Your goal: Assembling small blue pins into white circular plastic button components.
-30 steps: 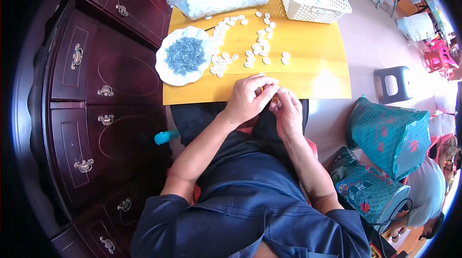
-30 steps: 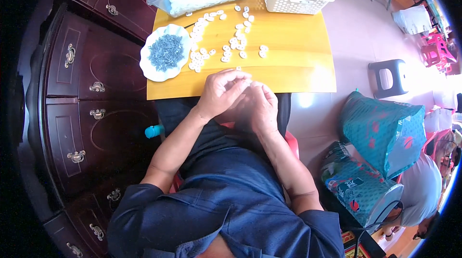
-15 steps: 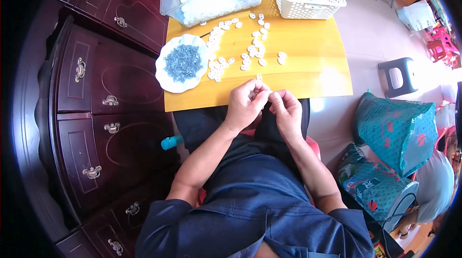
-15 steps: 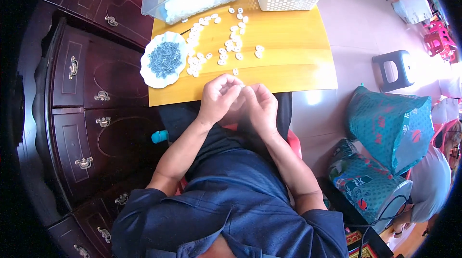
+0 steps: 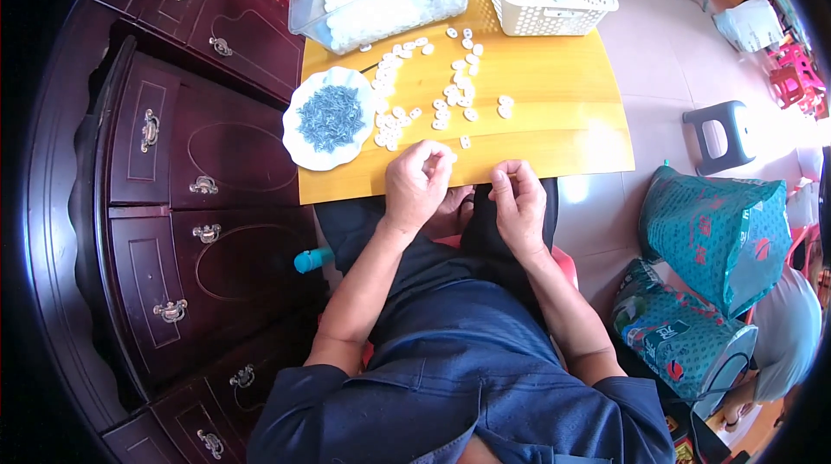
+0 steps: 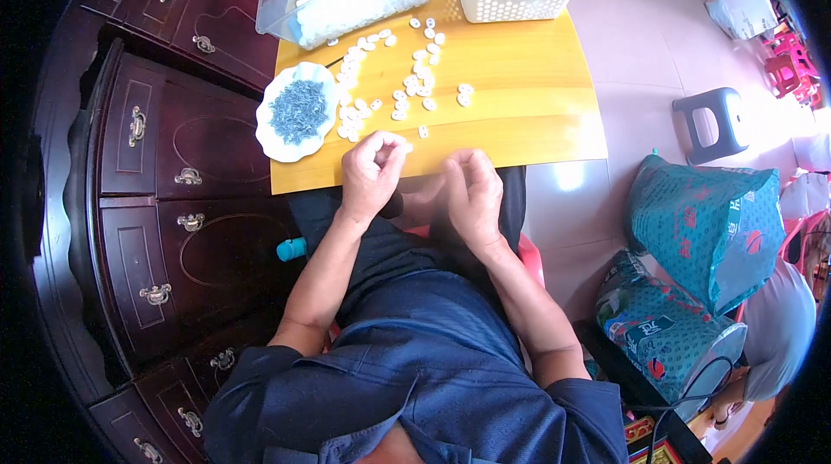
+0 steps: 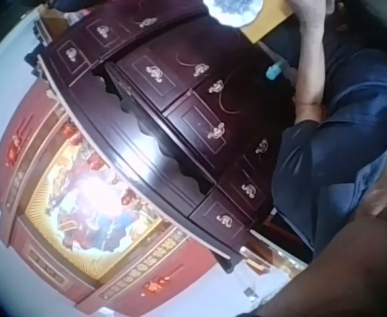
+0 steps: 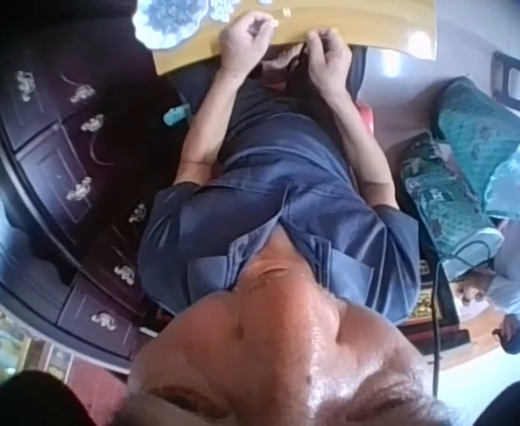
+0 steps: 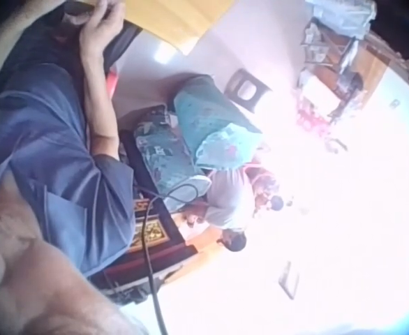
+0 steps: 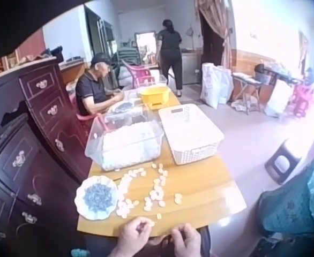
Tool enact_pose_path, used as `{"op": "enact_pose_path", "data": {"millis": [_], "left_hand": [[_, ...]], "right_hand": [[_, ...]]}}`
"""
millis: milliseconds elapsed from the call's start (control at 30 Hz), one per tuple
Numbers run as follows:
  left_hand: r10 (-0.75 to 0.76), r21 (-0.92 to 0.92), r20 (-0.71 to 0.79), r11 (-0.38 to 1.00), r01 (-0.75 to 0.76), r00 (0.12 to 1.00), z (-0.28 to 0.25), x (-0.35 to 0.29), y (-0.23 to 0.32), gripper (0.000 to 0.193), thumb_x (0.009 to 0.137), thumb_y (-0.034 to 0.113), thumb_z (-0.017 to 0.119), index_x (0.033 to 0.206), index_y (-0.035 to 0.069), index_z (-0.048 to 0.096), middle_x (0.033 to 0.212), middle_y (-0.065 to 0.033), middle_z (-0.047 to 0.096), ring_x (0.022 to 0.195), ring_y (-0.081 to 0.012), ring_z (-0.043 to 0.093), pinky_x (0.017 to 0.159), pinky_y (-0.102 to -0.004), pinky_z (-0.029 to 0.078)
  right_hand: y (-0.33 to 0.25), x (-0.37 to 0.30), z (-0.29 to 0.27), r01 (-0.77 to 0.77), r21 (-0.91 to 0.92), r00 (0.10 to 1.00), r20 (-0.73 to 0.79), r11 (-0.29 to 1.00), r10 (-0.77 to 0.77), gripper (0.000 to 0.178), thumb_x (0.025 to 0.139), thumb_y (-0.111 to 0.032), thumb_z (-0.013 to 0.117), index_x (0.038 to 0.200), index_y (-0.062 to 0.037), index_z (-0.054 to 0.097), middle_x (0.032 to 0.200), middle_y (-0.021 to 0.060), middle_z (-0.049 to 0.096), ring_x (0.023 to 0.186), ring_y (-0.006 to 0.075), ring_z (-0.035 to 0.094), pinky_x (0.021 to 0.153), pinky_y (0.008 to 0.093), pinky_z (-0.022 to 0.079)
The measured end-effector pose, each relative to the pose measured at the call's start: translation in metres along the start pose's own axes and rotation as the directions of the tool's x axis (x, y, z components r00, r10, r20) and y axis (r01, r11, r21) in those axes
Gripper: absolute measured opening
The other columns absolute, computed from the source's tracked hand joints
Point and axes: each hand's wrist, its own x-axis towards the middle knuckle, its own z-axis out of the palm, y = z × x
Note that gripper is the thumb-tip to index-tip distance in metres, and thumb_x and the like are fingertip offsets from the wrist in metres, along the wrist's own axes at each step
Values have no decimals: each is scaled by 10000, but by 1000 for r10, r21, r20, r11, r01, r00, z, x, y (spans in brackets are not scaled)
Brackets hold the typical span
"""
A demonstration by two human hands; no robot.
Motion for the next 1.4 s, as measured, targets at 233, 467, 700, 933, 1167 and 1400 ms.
{"op": "enact_pose_path", "data": {"millis": [233,467,700,933,1167,1400], "left_hand": [[309,499,4,823,-270,951,-14,9,1,192,844,36,732,1030,30,687,856,-92,648,592,-172,620,554,-303,482],[224,-64,188,974,-216,956,-12,-11,37,209,830,-42,736,1029,21,722,876,-59,680,586,-112,583,546,-253,462],[198,-99,179,978,-183,964,-25,-11,34,93,854,-16,727,940,10,707,788,-93,668,637,-203,680,571,-313,524],[163,-108,130,983,-149,978,-36,-12,17,62,869,-18,712,929,-6,698,801,-81,676,645,-155,642,587,-280,496],[103,-169,82,982,-88,991,-40,-17,-2,29,917,4,697,943,-7,699,791,-18,671,623,-52,561,567,-228,452],[60,-191,115,981,-37,992,-41,-13,-4,30,931,10,689,951,-12,697,778,15,657,627,-25,539,572,-206,443]], "right_hand": [[4,-3,3,-176,223,979,141,959,147,125,1044,-136,590,1004,-21,615,862,-12,607,695,47,537,643,200,455],[-13,-1,3,-296,281,923,330,913,197,191,1053,-201,592,976,-36,647,800,-23,613,692,49,537,647,199,452],[-21,3,7,-432,362,876,385,826,289,223,1043,-215,601,943,-29,674,782,-14,645,687,53,558,637,217,465],[-41,51,6,74,-316,981,194,946,-12,248,923,-272,715,918,-30,663,764,100,675,591,187,630,562,325,486],[-23,68,18,295,-574,951,256,764,-174,234,892,-302,711,896,-68,707,873,130,692,707,318,689,631,428,539],[-16,73,23,319,-570,941,289,757,-179,150,890,-244,690,899,-99,724,850,126,687,746,347,695,665,434,562]]}}
